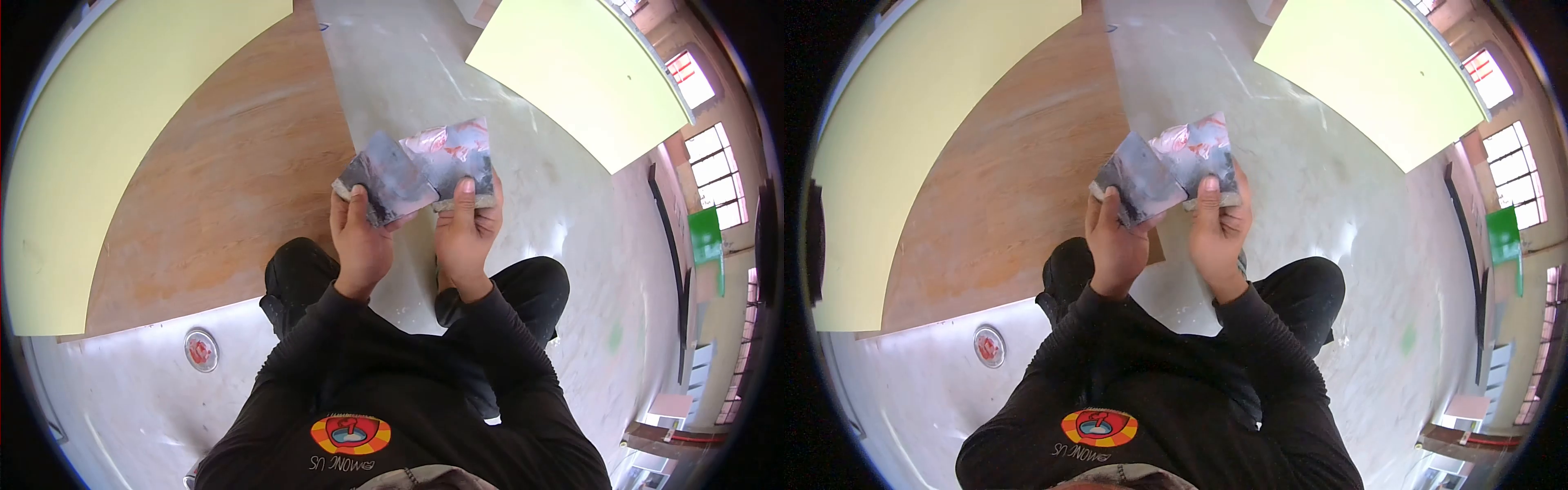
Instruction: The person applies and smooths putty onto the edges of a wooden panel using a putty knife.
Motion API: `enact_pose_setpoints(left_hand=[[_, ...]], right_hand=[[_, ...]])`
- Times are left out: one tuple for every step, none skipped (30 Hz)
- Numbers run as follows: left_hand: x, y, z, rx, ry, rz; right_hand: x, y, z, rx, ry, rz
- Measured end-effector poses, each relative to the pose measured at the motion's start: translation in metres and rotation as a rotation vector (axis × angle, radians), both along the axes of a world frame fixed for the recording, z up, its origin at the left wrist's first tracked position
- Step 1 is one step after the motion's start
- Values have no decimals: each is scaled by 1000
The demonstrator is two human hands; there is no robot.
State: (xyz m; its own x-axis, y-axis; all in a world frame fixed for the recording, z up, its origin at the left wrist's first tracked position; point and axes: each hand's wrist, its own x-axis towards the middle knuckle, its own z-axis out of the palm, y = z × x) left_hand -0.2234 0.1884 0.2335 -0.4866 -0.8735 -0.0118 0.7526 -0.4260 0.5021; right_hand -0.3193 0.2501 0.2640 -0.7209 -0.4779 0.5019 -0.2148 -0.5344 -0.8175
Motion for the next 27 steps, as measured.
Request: enact_pose_setpoints(left_hand=[[-1, 0, -1, 0, -3, 4], [-3, 0, -3, -16, -12, 39], [-7, -1, -3, -33, -21, 71], [-8, -3, -5, -32, -22, 73], [-9, -5, -8, -76, -35, 126], [-9, -5, -10, -122, -51, 176], [-8, -5, -15, -121, -55, 173], [-7, -5, -19, -99, -57, 155], [-5, -5, -20, -77, -59, 135], [-4, -5, -21, -76, -61, 131], [-1, -4, -22, -66, -71, 127], [1, -5, -22, -57, -79, 127], [3, -7, -22, -55, -76, 129], [5, -10, -23, -67, -88, 130], [7, -10, -24, -80, -104, 126], [6, -10, -27, -75, -106, 127], [5, -11, -30, -98, -153, 146], [5, -11, -28, -124, -202, 158], [7, -10, -25, -124, -205, 153], [9, -9, -23, -265, -298, 201], [11, -8, -20, -407, -389, 251], [13, -7, -21, -405, -389, 246], [15, -8, -22, -433, -422, 242], [16, -9, -20, -461, -459, 243], [17, -7, -18, -461, -465, 235], [19, -4, -15, -522, -474, 256], [21, -3, -11, -585, -477, 281]], right_hand=[[4, 0, -2, -1, 18, -19], [5, 2, -4, -1, 16, -15], [3, 7, -4, 88, 70, -2], [3, 10, -5, 179, 126, 10], [-2, 13, -4, 180, 124, 11], [-10, 17, -3, 313, 402, 10], [-14, 20, -2, 445, 680, 9], [-14, 22, -1, 445, 679, 9], [-13, 26, 2, 536, 714, 35], [-13, 31, 6, 629, 746, 60], [-15, 38, 8, 631, 746, 57], [-20, 46, 11, 836, 834, 89], [-27, 51, 15, 1044, 922, 123], [-34, 53, 18, 1043, 926, 125], [-38, 52, 23, 959, 973, 28], [-39, 50, 29, 874, 1019, -65], [-37, 49, 36, 806, 1082, -117], [-32, 45, 44, 809, 1078, -117], [-26, 42, 49, 776, 1242, -102], [-23, 41, 51, 740, 1405, -87], [-21, 43, 49, 745, 1402, -91], [-20, 44, 46, 788, 1424, -63], [-21, 43, 45, 825, 1453, -30], [-22, 38, 47, 820, 1459, -24], [-22, 37, 49, 770, 1474, -70], [-20, 36, 49, 726, 1486, -117], [-18, 34, 42, 771, 1476, -69]])
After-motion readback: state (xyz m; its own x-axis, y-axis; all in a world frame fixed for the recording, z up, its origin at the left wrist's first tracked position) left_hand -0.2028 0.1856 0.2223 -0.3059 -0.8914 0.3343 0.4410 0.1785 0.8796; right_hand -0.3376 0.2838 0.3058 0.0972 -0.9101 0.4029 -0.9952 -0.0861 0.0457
